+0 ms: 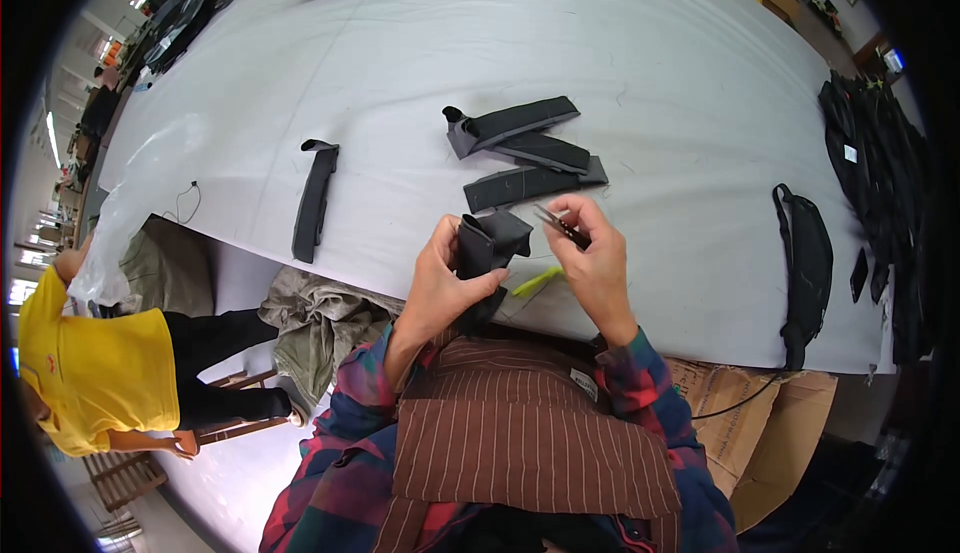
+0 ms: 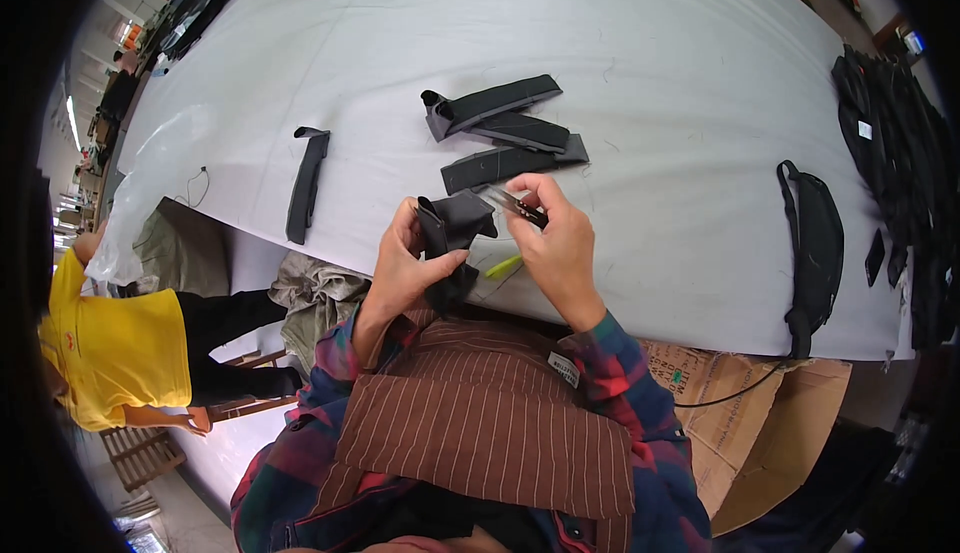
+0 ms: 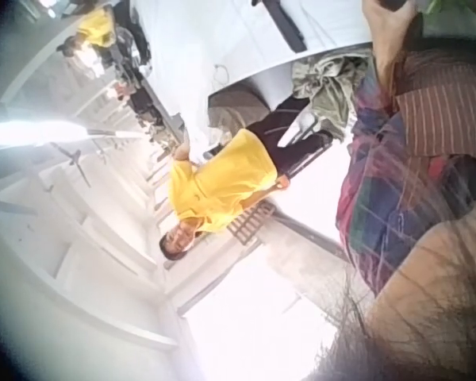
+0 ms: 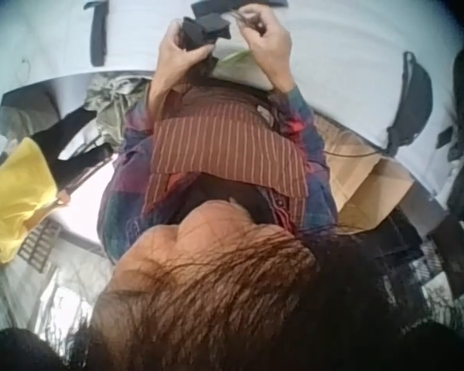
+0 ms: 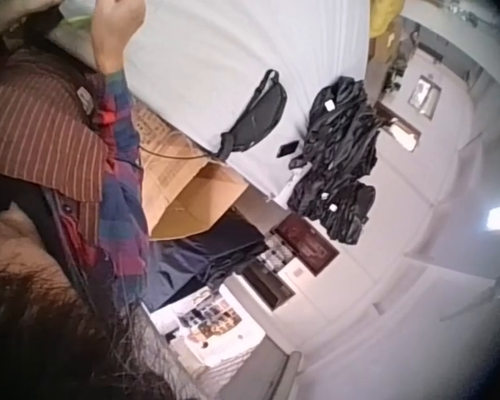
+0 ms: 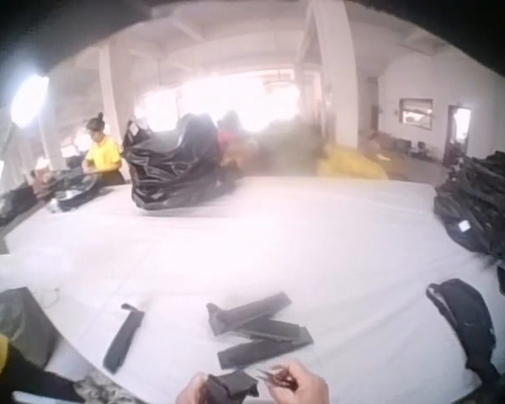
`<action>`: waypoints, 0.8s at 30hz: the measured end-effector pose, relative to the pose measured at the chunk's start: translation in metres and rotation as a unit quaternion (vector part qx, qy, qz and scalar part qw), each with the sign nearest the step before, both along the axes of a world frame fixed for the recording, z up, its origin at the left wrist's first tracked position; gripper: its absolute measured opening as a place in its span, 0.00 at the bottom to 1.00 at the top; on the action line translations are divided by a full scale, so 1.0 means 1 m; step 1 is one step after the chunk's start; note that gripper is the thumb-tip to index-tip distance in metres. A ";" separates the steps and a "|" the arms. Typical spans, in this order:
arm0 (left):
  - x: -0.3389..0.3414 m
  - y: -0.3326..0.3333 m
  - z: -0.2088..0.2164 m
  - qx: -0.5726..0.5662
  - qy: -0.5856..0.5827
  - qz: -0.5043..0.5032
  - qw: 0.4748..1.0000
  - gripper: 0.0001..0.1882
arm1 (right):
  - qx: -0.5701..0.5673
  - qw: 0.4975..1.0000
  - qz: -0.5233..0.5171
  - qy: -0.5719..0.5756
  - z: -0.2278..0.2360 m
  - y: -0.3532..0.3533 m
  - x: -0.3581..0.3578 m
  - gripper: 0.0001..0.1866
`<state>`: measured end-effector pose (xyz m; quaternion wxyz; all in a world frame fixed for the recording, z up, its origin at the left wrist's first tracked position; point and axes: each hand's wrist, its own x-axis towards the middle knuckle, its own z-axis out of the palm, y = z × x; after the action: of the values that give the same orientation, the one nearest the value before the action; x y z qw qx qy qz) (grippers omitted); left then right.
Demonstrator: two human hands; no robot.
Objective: Trimming threads and inspecting black waist bags on a production table.
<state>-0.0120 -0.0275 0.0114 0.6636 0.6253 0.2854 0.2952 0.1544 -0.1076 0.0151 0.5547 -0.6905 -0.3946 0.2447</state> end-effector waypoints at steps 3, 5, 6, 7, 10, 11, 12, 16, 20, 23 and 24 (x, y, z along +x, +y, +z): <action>0.000 0.002 -0.004 0.007 0.022 0.023 0.999 0.22 | 0.025 0.980 0.019 -0.196 0.024 -0.009 0.000 0.08; 0.002 0.003 -0.007 0.013 0.021 0.024 0.999 0.22 | 0.024 0.975 0.066 -0.211 0.022 -0.014 0.004 0.10; 0.003 0.003 -0.008 0.012 0.021 0.022 0.999 0.22 | 0.024 0.968 0.113 -0.225 0.021 -0.016 0.005 0.12; 0.003 0.004 -0.009 0.011 0.017 0.023 1.000 0.22 | 0.015 0.968 0.119 -0.222 0.020 -0.016 0.004 0.12; 0.004 0.004 -0.008 -0.005 0.008 0.025 1.000 0.23 | 0.025 0.977 0.112 -0.180 0.015 -0.010 -0.002 0.12; 0.004 0.004 -0.007 -0.021 0.001 0.024 1.000 0.23 | 0.025 0.977 0.112 -0.179 0.014 -0.008 -0.005 0.12; 0.004 0.005 -0.008 -0.021 0.003 0.024 0.999 0.23 | 0.036 0.977 0.089 -0.190 0.013 -0.004 -0.008 0.11; 0.005 0.002 -0.012 -0.014 0.019 -0.001 1.000 0.24 | 0.023 0.980 0.062 -0.188 -0.007 0.012 -0.006 0.10; 0.009 0.003 -0.018 -0.005 -0.021 -0.005 1.000 0.24 | 0.049 0.996 0.025 -0.073 -0.024 0.022 0.001 0.06; 0.010 0.007 -0.019 -0.077 -0.004 0.000 0.997 0.23 | 0.068 0.993 0.013 0.093 -0.021 0.025 0.001 0.05; 0.009 0.009 -0.020 -0.079 -0.002 0.001 0.997 0.23 | 0.066 0.993 0.013 0.096 -0.020 0.026 0.001 0.05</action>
<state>-0.0029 -0.0190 -0.0086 0.7113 0.5702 0.3070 0.2733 0.1552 -0.0811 -0.0049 0.6310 -0.6205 -0.3638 0.2908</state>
